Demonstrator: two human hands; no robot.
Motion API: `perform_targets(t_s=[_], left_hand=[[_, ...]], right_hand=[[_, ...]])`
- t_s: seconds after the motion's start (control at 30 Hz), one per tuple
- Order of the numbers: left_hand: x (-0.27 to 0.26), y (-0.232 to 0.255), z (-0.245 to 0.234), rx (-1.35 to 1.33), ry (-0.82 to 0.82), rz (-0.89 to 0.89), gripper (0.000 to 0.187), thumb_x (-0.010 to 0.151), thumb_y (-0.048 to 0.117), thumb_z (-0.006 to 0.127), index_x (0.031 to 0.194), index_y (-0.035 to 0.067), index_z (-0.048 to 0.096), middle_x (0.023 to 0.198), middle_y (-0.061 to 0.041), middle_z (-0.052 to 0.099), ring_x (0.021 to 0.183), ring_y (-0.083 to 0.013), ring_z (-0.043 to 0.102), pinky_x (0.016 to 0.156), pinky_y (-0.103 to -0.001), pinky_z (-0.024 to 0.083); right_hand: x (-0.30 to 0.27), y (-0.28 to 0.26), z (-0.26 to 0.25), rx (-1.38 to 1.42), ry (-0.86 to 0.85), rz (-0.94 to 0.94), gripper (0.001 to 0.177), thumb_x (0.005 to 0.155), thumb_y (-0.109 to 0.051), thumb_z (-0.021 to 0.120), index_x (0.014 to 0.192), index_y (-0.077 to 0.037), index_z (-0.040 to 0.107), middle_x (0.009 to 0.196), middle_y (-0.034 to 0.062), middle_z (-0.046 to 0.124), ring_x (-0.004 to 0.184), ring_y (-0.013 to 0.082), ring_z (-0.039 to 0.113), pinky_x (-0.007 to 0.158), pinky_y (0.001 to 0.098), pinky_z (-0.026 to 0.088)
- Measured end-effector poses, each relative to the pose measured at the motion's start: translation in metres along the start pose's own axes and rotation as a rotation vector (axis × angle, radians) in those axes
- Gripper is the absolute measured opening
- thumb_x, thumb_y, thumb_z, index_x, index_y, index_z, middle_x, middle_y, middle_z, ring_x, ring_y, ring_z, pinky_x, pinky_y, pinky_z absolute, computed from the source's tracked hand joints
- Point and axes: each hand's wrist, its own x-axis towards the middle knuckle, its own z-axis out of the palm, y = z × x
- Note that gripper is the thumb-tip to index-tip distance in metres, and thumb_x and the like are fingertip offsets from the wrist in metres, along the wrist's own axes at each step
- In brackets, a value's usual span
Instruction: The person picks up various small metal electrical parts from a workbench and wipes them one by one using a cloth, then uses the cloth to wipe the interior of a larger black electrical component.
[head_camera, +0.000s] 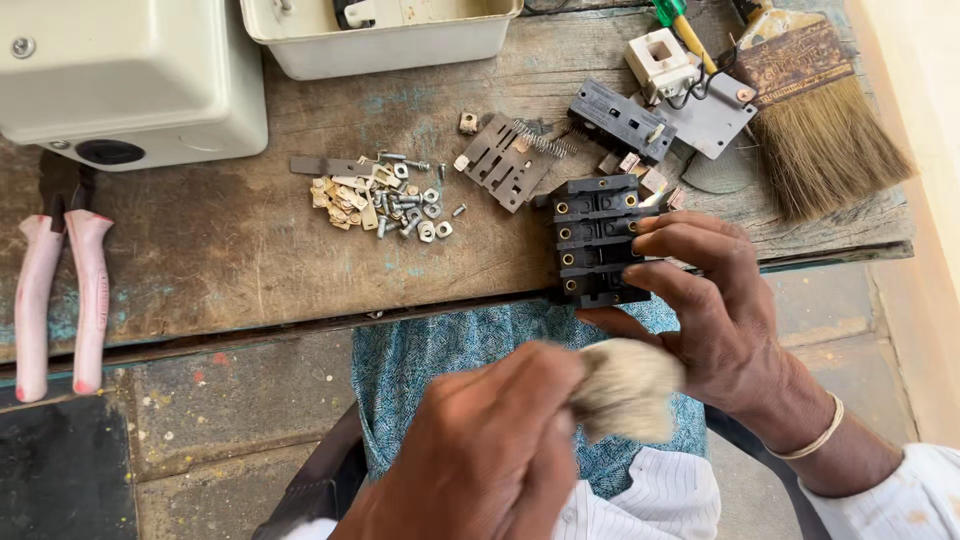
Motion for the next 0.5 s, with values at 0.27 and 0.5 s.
perform_targets(t_s=[0.27,0.5], left_hand=[[0.054,-0.013,0.018,0.327,0.146,0.166,0.033,0.094,-0.005,0.062,0.127,0.0,0.056,0.111,-0.015,0.065,0.089,-0.0291,0.072,0.073,-0.038,0.059],[0.048,-0.021,0.026,0.332,0.17,0.127,0.037,0.095,-0.002,0.065,0.131,0.001,0.057,0.119,-0.013,0.063,0.092,-0.0288,0.072,0.078,-0.039,0.06]], right_hand=[[-0.009,-0.004,-0.015,0.09,0.024,0.125,0.06,0.078,-0.041,0.079,0.119,-0.002,0.059,0.118,0.017,0.062,0.119,0.0347,0.058,0.103,0.048,0.048],[-0.008,-0.014,-0.04,0.169,-0.106,0.445,0.071,0.06,-0.03,0.071,0.122,0.003,0.062,0.111,0.0134,0.065,0.102,0.0252,0.057,0.088,0.0428,0.047]])
